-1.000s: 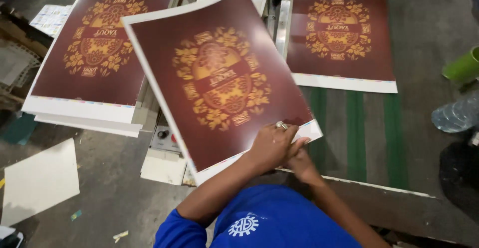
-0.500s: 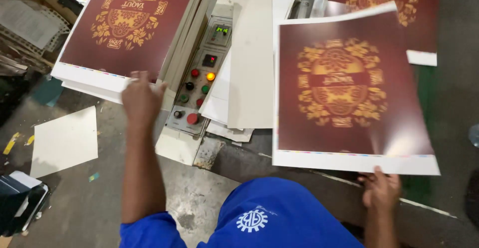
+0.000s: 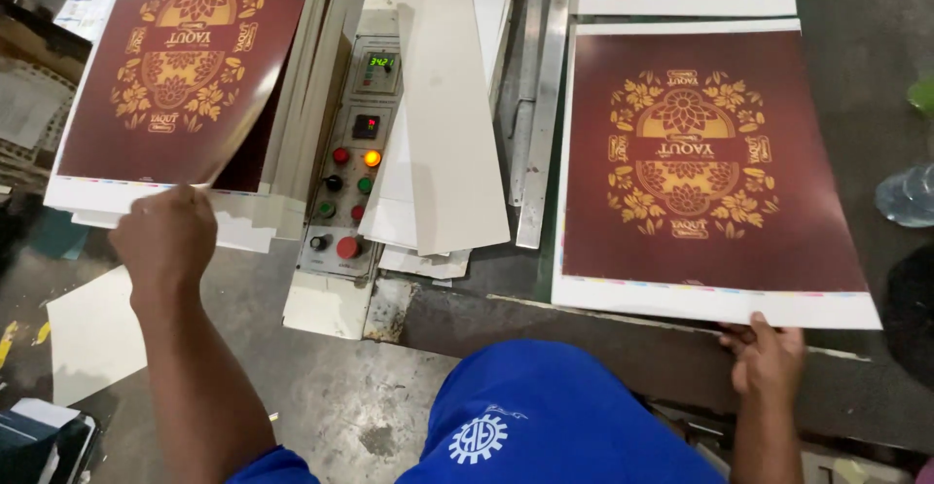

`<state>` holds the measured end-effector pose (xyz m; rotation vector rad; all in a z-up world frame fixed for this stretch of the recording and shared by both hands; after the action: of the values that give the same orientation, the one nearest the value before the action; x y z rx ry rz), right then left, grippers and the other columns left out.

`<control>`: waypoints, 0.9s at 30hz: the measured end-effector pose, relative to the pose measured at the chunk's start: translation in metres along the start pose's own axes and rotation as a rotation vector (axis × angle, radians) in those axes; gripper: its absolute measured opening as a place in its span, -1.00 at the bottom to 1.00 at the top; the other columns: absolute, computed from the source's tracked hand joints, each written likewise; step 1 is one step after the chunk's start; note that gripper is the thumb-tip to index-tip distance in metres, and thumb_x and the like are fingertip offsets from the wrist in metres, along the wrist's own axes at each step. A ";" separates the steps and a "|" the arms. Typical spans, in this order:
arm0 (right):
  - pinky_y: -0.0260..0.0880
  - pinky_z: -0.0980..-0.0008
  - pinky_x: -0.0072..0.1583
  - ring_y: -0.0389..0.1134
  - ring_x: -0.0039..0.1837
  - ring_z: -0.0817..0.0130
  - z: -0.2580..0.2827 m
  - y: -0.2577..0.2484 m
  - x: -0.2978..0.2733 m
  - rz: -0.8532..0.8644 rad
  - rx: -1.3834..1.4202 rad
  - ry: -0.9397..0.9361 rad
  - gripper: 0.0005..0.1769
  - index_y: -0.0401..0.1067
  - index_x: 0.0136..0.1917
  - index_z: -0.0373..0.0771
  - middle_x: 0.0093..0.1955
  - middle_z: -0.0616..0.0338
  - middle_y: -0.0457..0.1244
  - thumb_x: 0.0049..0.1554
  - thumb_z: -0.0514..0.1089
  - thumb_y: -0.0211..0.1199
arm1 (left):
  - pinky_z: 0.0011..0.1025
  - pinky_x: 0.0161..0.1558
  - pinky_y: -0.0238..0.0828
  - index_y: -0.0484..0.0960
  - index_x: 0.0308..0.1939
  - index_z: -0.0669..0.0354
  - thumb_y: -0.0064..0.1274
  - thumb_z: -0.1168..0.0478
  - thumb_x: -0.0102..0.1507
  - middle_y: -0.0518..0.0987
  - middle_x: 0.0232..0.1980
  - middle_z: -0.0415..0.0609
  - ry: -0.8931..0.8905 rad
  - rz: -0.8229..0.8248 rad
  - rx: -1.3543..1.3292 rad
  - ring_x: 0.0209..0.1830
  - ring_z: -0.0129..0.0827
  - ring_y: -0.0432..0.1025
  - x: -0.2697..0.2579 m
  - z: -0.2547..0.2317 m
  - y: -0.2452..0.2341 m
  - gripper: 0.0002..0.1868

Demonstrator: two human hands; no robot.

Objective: The person repeatedly picks up large, maroon-colored printed sheets from a pile on the right side of a workbench and places them onto a stack on the left side. The task involves handling the sheets by hand and moving them between two locations on the table.

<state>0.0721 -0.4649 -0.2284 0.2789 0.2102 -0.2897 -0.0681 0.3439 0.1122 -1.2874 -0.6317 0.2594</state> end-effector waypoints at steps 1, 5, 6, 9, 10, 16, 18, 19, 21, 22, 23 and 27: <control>0.49 0.37 -0.19 0.45 -0.06 0.22 -0.001 0.010 0.001 0.011 0.014 -0.002 -0.61 0.18 0.43 -0.32 0.09 0.01 0.34 0.36 -0.30 0.07 | 0.04 -0.21 0.47 0.71 -0.27 0.16 -0.02 0.06 0.54 0.66 -0.30 0.21 0.023 -0.099 0.110 -0.28 0.16 0.57 0.000 0.000 -0.007 -0.62; 0.45 0.41 -0.22 0.45 -0.07 0.25 -0.004 0.048 0.022 -0.033 -0.043 0.049 -0.63 0.18 0.40 -0.32 0.07 0.05 0.34 0.36 -0.26 0.11 | -0.05 -0.27 0.47 0.62 -0.35 0.15 -0.05 0.11 0.58 0.63 -0.37 0.13 0.075 -0.252 0.199 -0.37 0.04 0.56 -0.008 -0.011 -0.021 -0.59; 0.44 0.41 -0.22 0.44 -0.06 0.27 -0.002 0.060 0.031 0.004 -0.037 0.028 -0.63 0.19 0.41 -0.29 0.08 0.07 0.35 0.37 -0.24 0.10 | -0.07 -0.28 0.46 0.60 -0.37 0.13 -0.05 0.12 0.57 0.62 -0.38 0.12 0.088 -0.283 0.205 -0.40 0.00 0.55 -0.009 -0.016 -0.024 -0.59; 0.43 0.39 -0.22 0.44 -0.07 0.28 -0.003 0.081 0.068 0.055 -0.003 0.019 -0.64 0.20 0.40 -0.25 0.05 0.09 0.35 0.37 -0.20 0.08 | -0.09 -0.31 0.45 0.56 -0.40 0.13 -0.06 0.14 0.58 0.60 -0.42 0.10 0.122 -0.298 0.160 -0.46 -0.04 0.53 -0.012 -0.043 -0.032 -0.57; 0.42 0.36 -0.21 0.43 -0.08 0.27 -0.005 0.087 0.082 0.075 0.021 0.037 -0.65 0.21 0.39 -0.24 0.02 0.10 0.34 0.37 -0.18 0.08 | -0.09 -0.33 0.44 0.55 -0.41 0.14 -0.06 0.15 0.60 0.59 -0.44 0.09 0.139 -0.275 0.114 -0.49 -0.06 0.52 -0.013 -0.054 -0.033 -0.55; 0.47 0.30 -0.09 0.47 0.01 0.25 -0.006 0.107 0.088 0.105 0.061 0.193 -0.63 0.22 0.37 -0.28 0.12 -0.06 0.38 0.37 -0.09 0.08 | -0.10 -0.38 0.41 0.59 -0.43 0.12 0.15 0.18 0.34 0.56 -0.49 0.09 0.347 -0.241 -0.440 -0.53 -0.03 0.48 -0.050 -0.153 -0.070 -0.76; 0.47 0.28 -0.10 0.46 0.02 0.24 -0.014 0.124 0.062 0.169 0.060 0.210 -0.54 0.19 0.44 -0.25 0.13 -0.07 0.38 0.33 -0.07 0.09 | -0.12 -0.39 0.42 0.62 -0.40 0.11 0.17 0.21 0.29 0.56 -0.50 0.09 0.380 -0.184 -0.582 -0.54 -0.05 0.50 -0.063 -0.182 -0.066 -0.83; 0.47 0.27 -0.10 0.45 0.02 0.23 -0.020 0.133 0.048 0.228 0.059 0.232 -0.44 0.15 0.51 -0.22 0.14 -0.08 0.37 0.30 -0.06 0.11 | -0.14 -0.40 0.43 0.66 -0.37 0.11 0.20 0.23 0.23 0.57 -0.51 0.09 0.416 -0.121 -0.722 -0.55 -0.08 0.52 -0.070 -0.197 -0.063 -0.90; 0.47 0.29 -0.11 0.45 0.02 0.23 -0.023 0.175 0.013 0.351 -0.027 0.264 -0.43 0.20 0.50 -0.24 0.14 -0.08 0.39 0.28 -0.06 0.12 | -0.12 -0.39 0.43 0.62 -0.40 0.11 0.18 0.22 0.25 0.58 -0.49 0.07 0.484 -0.104 -0.773 -0.53 -0.06 0.53 -0.080 -0.235 -0.066 -0.86; 0.47 0.31 -0.12 0.45 0.02 0.22 -0.028 0.197 -0.008 0.472 -0.113 0.298 -0.43 0.26 0.50 -0.25 0.13 -0.07 0.40 0.26 -0.06 0.14 | -0.10 -0.38 0.43 0.58 -0.43 0.12 0.16 0.20 0.27 0.59 -0.48 0.06 0.553 -0.086 -0.823 -0.50 -0.04 0.53 -0.087 -0.255 -0.068 -0.81; 0.47 0.31 -0.12 0.45 0.02 0.22 -0.017 0.217 -0.028 0.471 -0.115 0.299 -0.43 0.26 0.50 -0.25 0.13 -0.07 0.40 0.26 -0.06 0.14 | -0.10 -0.38 0.43 0.58 -0.43 0.12 0.16 0.20 0.27 0.59 -0.48 0.06 0.551 -0.084 -0.825 -0.50 -0.04 0.53 -0.089 -0.273 -0.063 -0.81; 0.51 0.36 -0.09 0.46 0.03 0.32 -0.001 0.292 -0.096 0.893 -0.311 0.278 -0.44 0.26 0.44 -0.16 0.16 0.05 0.40 0.18 -0.12 0.19 | -0.07 -0.45 0.39 0.48 -0.52 0.12 0.12 0.17 0.27 0.54 -0.55 0.07 0.686 -0.201 -0.722 -0.56 -0.03 0.49 -0.106 -0.349 -0.052 -0.72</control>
<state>0.0716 -0.1721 -0.1361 0.0824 0.3777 0.6664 0.0373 -0.0081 0.0810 -1.8496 -0.2475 -0.6174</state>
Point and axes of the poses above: each hand's wrist, its own x-axis towards the middle knuckle, its own y-axis out of the palm, z = x × y, the point moved 7 cm from there along x, towards the middle knuckle
